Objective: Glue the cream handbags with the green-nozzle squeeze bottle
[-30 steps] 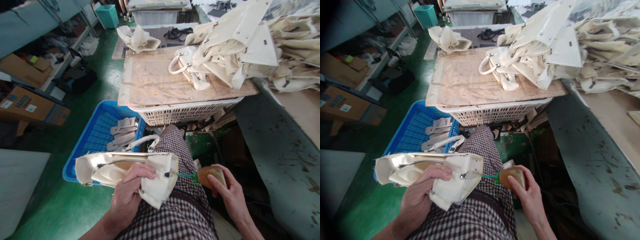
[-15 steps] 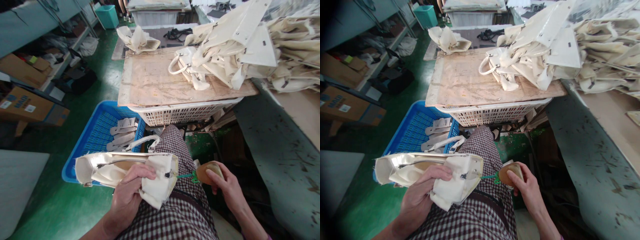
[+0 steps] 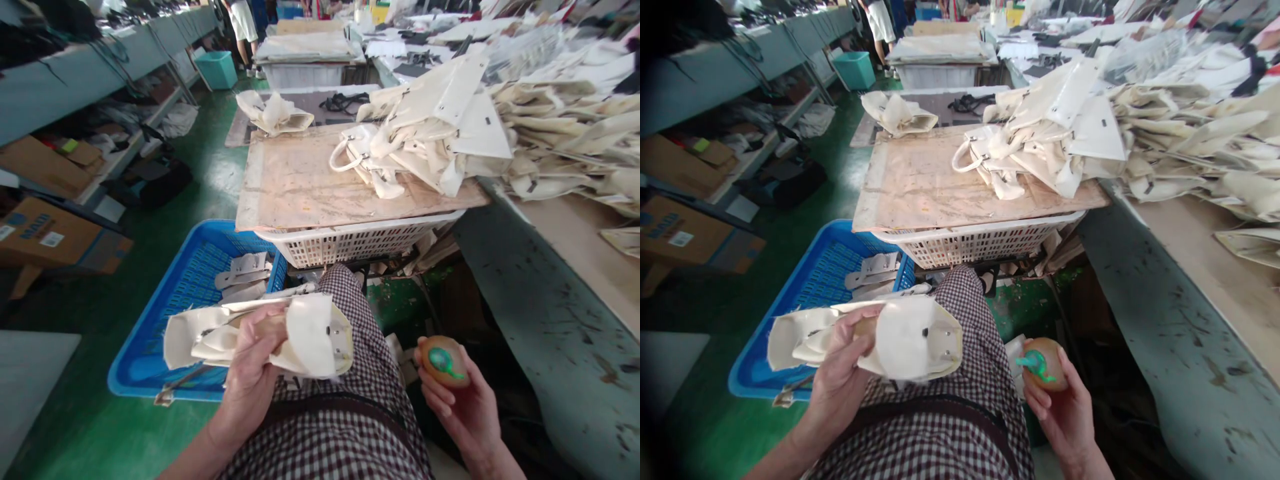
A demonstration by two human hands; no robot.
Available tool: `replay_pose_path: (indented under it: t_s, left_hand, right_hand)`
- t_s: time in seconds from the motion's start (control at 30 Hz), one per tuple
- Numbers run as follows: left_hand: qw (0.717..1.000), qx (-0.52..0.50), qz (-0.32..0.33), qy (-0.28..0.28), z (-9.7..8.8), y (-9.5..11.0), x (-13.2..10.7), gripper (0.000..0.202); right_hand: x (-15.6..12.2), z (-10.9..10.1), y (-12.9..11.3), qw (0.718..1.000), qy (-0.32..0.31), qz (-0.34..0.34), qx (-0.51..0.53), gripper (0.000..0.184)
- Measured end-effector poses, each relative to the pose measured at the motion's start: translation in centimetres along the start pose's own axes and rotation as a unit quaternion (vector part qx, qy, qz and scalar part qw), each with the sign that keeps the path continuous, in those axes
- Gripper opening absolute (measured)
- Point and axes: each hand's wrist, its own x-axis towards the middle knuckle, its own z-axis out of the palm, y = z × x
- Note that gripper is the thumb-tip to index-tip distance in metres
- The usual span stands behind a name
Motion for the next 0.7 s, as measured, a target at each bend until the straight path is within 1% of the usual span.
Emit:
replay_pose_path:
  t_s: [0.07,0.17,0.23,0.27,0.3,0.33,0.4,0.43,0.47,0.53,0.6,0.7]
  left_hand:
    - [0.997,0.068,0.03,-0.029,-0.5,-0.6,0.9,0.03]
    - [0.98,0.148,0.073,-0.107,-1.7,-0.9,2.4,0.029]
    - [0.969,0.185,0.069,-0.151,-2.5,-0.8,3.2,0.023]
    - [0.967,0.192,0.052,-0.159,-2.8,-0.7,3.6,0.021]
    - [0.971,0.184,0.02,-0.149,-3.0,-0.6,3.9,0.018]
    - [0.979,0.16,-0.024,-0.122,-3.2,-0.4,4.1,0.016]
    - [0.987,0.085,-0.13,-0.039,-3.3,0.3,4.7,0.009]
    - [0.982,0.037,-0.183,0.002,-3.4,0.7,5.0,0.006]
    - [0.972,-0.019,-0.23,0.039,-3.5,1.2,5.4,0.008]
    - [0.94,-0.144,-0.296,0.093,-4.0,2.3,6.3,0.014]
    - [0.902,-0.256,-0.318,0.142,-4.8,3.4,7.3,0.015]
    - [0.857,-0.36,-0.306,0.206,-5.9,5.0,8.6,0.02]
  right_hand:
    - [-0.5,0.2,0.2,1.0,-0.013,-0.012,0.022,0.044]
    - [-1.1,0.2,0.7,0.998,-0.041,-0.031,0.021,0.045]
    - [-1.5,0.3,1.1,0.997,-0.062,-0.036,0.008,0.045]
    - [-1.6,0.3,1.3,0.997,-0.07,-0.037,0.0,0.044]
    - [-1.8,0.4,1.4,0.996,-0.075,-0.039,-0.008,0.043]
    - [-1.9,0.6,1.5,0.996,-0.078,-0.043,-0.017,0.041]
    - [-2.2,1.0,1.6,0.994,-0.08,-0.061,-0.031,0.037]
    - [-2.3,1.1,1.6,0.993,-0.086,-0.074,-0.034,0.035]
    - [-2.4,1.3,1.5,0.991,-0.093,-0.087,-0.032,0.034]
    - [-2.5,1.5,1.3,0.989,-0.107,-0.1,-0.02,0.034]
    - [-2.6,1.8,1.1,0.989,-0.109,-0.102,-0.005,0.038]
    - [-2.8,2.7,0.6,0.987,-0.105,-0.123,0.01,0.043]
